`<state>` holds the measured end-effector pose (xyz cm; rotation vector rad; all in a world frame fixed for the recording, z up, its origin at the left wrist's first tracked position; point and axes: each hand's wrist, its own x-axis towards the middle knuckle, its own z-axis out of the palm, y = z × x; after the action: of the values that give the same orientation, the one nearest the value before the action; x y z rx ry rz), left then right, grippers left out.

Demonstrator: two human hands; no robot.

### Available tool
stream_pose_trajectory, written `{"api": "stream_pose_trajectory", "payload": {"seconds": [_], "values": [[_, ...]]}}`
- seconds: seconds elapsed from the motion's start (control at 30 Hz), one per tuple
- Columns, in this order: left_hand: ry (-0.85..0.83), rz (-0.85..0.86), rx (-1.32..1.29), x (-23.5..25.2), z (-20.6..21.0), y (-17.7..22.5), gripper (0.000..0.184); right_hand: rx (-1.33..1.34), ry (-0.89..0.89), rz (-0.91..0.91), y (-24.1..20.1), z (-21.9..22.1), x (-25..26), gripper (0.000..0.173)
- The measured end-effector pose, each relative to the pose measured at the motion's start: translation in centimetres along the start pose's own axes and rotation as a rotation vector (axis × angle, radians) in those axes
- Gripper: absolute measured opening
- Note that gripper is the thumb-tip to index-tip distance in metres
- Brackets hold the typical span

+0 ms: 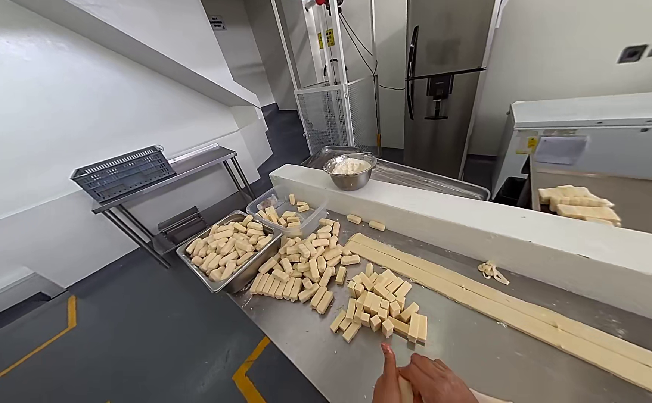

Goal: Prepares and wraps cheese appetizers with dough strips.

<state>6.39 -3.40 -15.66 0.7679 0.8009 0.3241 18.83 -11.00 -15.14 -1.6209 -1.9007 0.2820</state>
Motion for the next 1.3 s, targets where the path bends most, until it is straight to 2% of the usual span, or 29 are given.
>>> {"api": "stream_pose_trajectory", "payload": {"seconds": [0.07, 0.1, 0.13, 0.2, 0.27, 0.33, 0.37, 0.43, 0.5, 0.57, 0.63, 0.7, 0.77, 0.87, 0.97, 1.03, 1.1, 1.2, 1.3], "values": [[0.006, -0.059, -0.017, 1.8, -1.4, 1.7, 0.085, 0.250, -0.212, 0.329, 0.9, -0.5, 0.0, 0.086], [0.061, -0.044, -0.050, 2.5, -1.8, 3.9, 0.085, 0.329, -0.267, 0.421, 1.5, -0.7, -0.2, 0.090], [0.132, 0.006, -0.086, 3.1, -2.2, 6.6, 0.083, 0.376, -0.281, 0.454, 1.9, -0.7, -0.7, 0.078], [0.222, 0.195, -0.082, 4.3, -3.2, 12.7, 0.081, 0.413, -0.252, 0.443, 2.1, -0.8, -1.9, 0.043], [0.309, 0.353, -0.044, 6.1, -4.9, 17.9, 0.080, 0.448, -0.211, 0.437, 2.0, -1.0, -2.7, 0.031], [0.432, 0.439, 0.041, 7.7, -6.6, 20.6, 0.074, 0.488, -0.147, 0.461, 2.0, -1.4, -3.1, 0.026], [0.473, 0.479, 0.159, 8.5, -7.5, 20.8, 0.067, 0.505, -0.090, 0.450, 2.1, -1.5, -3.2, 0.022], [0.485, 0.511, 0.640, 9.4, -8.6, 19.0, 0.052, 0.509, 0.050, 0.324, 2.7, -1.4, -3.6, 0.018], [0.365, 0.394, 1.062, 9.5, -8.4, 16.2, 0.043, 0.467, 0.167, 0.109, 3.8, -1.0, -3.8, 0.018], [0.279, 0.295, 1.201, 9.8, -8.1, 13.3, 0.049, 0.373, 0.229, -0.068, 4.7, -0.6, -3.7, 0.020], [0.320, 0.259, 1.206, 10.2, -8.1, 11.7, 0.055, 0.281, 0.260, -0.153, 5.4, -0.7, -3.2, 0.020], [0.430, 0.219, 1.164, 10.3, -8.0, 11.4, 0.062, 0.252, 0.275, -0.123, 5.4, -1.1, -2.5, 0.019], [0.460, 0.119, 1.202, 10.5, -8.4, 11.5, 0.063, 0.310, 0.214, 0.029, 5.2, -1.3, -2.1, 0.017], [0.431, 0.043, 1.308, 10.9, -8.7, 11.5, 0.048, 0.550, -0.025, 0.321, 5.5, -0.5, -1.6, 0.025], [0.498, 0.159, 1.299, 10.0, -8.3, 11.7, 0.047, 0.724, -0.284, 0.528, 5.6, 0.0, -0.7, 0.029], [0.368, 0.267, 1.295, 7.3, -7.3, 11.9, 0.044, 0.778, -0.348, 0.627, 5.5, 0.4, -0.5, 0.030], [0.083, 0.291, 1.267, 3.6, -6.1, 10.8, 0.037, 0.767, -0.346, 0.678, 5.2, 0.6, -0.3, 0.030], [-0.255, 0.275, 1.199, -0.2, -5.0, 6.7, 0.030, 0.631, -0.379, 0.624, 4.4, 0.7, 0.7, 0.033], [-0.300, 0.250, 1.088, -0.9, -5.6, 4.7, 0.026, 0.535, -0.441, 0.458, 2.9, 0.6, 2.3, 0.033]]}}
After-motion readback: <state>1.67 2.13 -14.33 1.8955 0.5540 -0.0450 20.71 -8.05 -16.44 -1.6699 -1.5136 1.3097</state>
